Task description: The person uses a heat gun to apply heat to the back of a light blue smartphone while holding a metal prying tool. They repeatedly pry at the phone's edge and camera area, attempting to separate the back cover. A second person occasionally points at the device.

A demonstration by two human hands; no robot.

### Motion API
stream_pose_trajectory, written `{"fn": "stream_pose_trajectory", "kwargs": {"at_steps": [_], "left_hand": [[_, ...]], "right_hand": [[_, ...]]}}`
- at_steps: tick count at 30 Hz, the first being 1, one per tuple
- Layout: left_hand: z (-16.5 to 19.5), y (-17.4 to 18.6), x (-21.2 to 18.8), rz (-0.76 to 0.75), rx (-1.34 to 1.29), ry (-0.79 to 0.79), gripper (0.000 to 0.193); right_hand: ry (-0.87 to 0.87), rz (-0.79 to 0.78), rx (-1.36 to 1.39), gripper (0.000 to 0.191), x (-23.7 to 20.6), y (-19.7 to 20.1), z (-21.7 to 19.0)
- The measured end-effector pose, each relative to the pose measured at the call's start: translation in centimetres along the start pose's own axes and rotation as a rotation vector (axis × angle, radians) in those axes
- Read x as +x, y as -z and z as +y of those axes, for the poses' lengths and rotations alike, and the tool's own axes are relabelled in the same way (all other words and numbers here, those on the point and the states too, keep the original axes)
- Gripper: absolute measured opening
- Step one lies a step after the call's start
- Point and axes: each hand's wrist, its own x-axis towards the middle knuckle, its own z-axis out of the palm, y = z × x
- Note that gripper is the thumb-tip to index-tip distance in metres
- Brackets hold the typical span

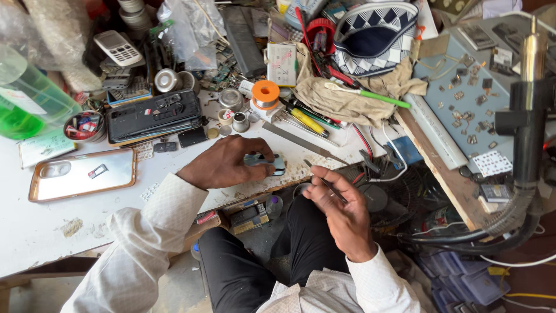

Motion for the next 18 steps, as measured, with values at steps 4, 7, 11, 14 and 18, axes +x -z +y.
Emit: {"fn": "stream_pose_trajectory", "kwargs": {"at_steps": [4, 7, 11, 14, 18], "left_hand": [[-1.4, 1.1, -1.7, 0.027, -0.007, -0.041, 0.044], [-2.2, 1.7, -2.5, 0.019, -0.016, -0.025, 0.045], [-3.4, 2.4, -3.0, 0.040, -0.012, -0.072, 0.044], [-3.7, 2.9, -3.1, 0.039, -0.016, -0.067, 0.044], [-3.7, 3.2, -3.0, 0.015, -0.011, -0.033, 0.044]], "right_hand": [[0.210, -0.021, -0.134, 0.026, 1.1, -1.9, 0.8], [0.356, 0.041, -0.182, 0.021, 2.2, -3.0, 1.1], [0.470, 0.103, -0.277, 0.019, 3.3, -4.2, 1.1], [0.475, 0.092, -0.548, 0.012, 3.7, -5.0, 0.7], [0.497, 0.109, -0.979, 0.012, 3.9, -6.2, -0.5]]}}
